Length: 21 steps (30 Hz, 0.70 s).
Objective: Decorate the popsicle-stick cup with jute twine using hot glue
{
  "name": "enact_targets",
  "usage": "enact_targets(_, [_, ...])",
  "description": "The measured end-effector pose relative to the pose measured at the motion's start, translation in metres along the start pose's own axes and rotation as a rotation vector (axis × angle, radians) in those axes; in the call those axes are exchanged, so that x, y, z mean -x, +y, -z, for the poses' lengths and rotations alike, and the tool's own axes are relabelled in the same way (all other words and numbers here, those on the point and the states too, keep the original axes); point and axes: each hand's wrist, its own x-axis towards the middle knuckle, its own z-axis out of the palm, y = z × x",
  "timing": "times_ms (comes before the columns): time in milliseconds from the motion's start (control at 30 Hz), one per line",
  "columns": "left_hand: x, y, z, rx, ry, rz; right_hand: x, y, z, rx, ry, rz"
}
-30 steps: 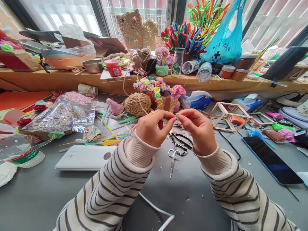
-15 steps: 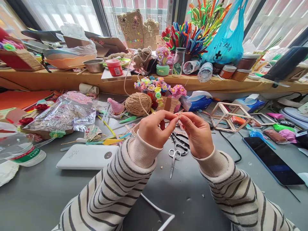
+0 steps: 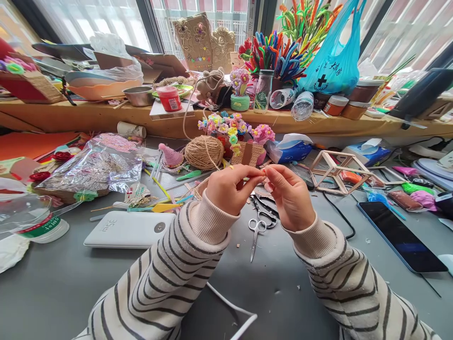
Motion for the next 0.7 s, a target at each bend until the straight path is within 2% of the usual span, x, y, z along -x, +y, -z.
enact_targets(100, [-0.001, -0.003, 0.001, -0.02, -0.033, -0.01, -0.002, -0.001, 0.001, -0.016, 0.023, -0.045])
enact_targets(333, [-0.003, -0.009, 0.003, -0.113, -0.097, -0.043, -0.006, -0.003, 0.006, -0.027, -0.022, -0.135])
enact_targets(600, [-0.004, -0.015, 0.009, -0.141, -0.213, -0.067, -0.009, -0.002, 0.008, 0.076, -0.018, -0.104])
enact_targets(700, [-0.004, -0.013, 0.007, -0.13, -0.211, -0.056, -0.009, -0.001, 0.008, 0.078, -0.004, -0.087])
